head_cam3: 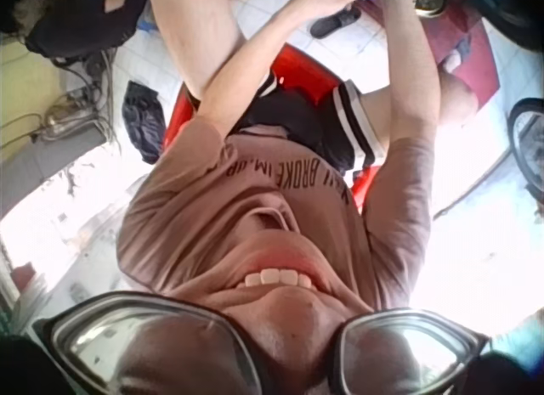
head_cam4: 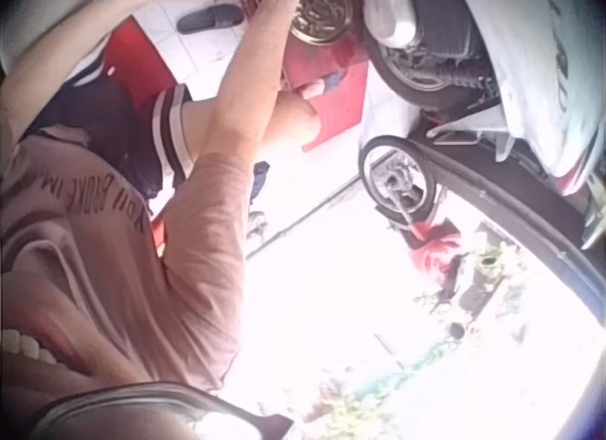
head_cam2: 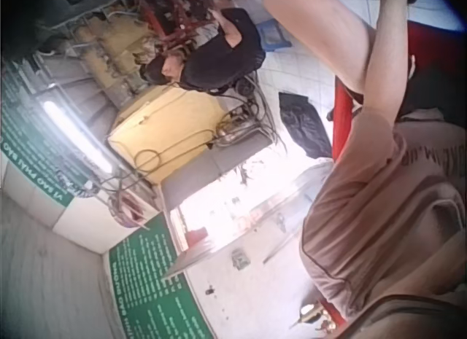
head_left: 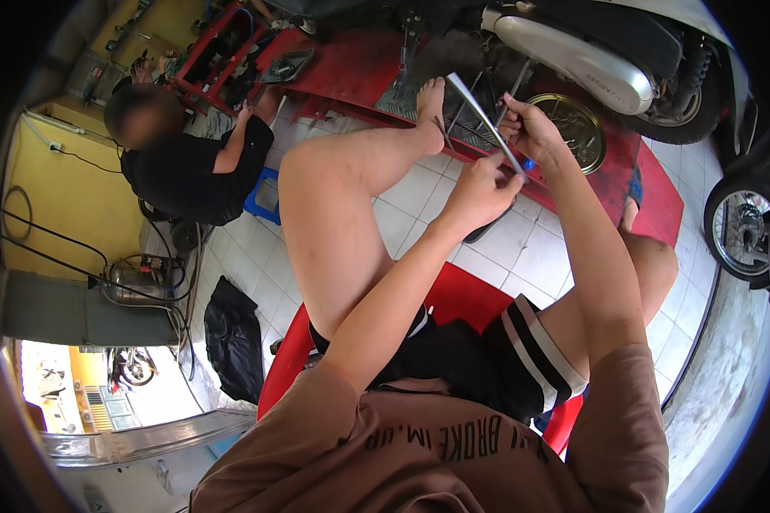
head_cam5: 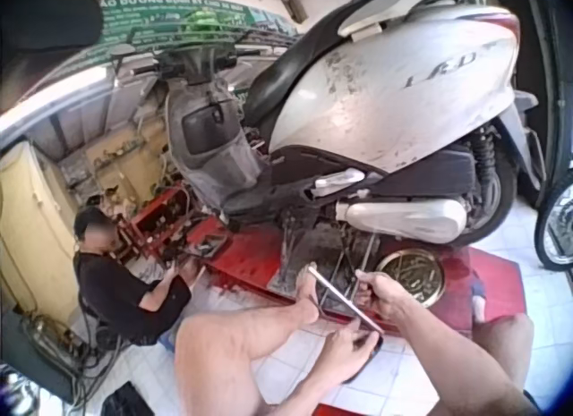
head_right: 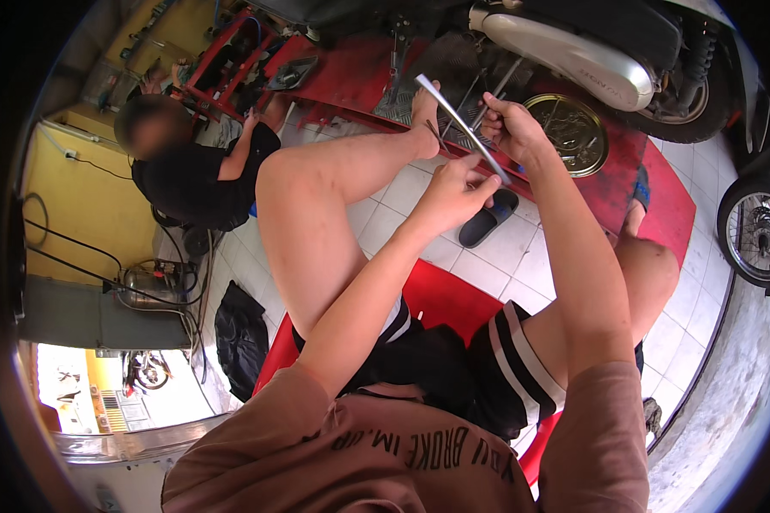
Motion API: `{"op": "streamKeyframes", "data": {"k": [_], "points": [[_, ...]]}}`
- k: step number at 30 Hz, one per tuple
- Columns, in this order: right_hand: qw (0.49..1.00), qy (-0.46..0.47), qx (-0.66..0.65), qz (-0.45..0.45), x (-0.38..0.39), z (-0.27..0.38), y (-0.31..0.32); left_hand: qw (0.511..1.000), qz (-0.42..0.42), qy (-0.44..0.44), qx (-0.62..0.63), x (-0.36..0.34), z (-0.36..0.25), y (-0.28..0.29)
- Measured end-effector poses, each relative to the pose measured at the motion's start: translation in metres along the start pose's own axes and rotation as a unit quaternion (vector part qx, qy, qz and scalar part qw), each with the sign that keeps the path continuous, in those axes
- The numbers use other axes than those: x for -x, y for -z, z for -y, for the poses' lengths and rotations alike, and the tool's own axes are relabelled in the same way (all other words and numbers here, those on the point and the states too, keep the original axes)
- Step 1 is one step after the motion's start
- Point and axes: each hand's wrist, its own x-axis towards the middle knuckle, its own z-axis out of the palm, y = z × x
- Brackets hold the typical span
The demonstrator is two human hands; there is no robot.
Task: The person sits on a red stool in a workshop and uses a T-handle wrench to tighten or loosen bolts on the engine area of a white scooter. The person adjusts their grip and position multiple times while working on the same section of the vehicle.
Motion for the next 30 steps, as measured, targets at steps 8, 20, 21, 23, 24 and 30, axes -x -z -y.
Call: {"op": "streamKeyframes", "data": {"k": [8,20,21,23,24,30], "points": [[1.0,0.017,0.016,0.015,0.002,0.01,-0.001,0.98,-0.176,-0.039,-0.079,0.004,-0.035,0.015],[0.997,0.004,0.057,-0.051,0.007,0.005,-0.014,0.985,-0.133,-0.112,0.0,0.001,-0.041,0.021],[0.996,0.015,0.065,-0.063,0.007,0.002,-0.012,0.977,-0.162,-0.136,-0.001,0.003,-0.047,0.026],[1.0,0.009,0.012,-0.02,0.0,0.004,0.006,0.976,-0.185,0.034,-0.113,0.001,-0.046,0.033],[1.0,0.011,0.005,-0.024,0.0,0.003,0.001,0.96,-0.185,0.086,-0.194,0.002,-0.035,0.032],[0.998,0.043,0.032,-0.043,0.004,0.008,-0.011,0.996,-0.014,-0.069,-0.061,0.009,-0.02,-0.002]]}}
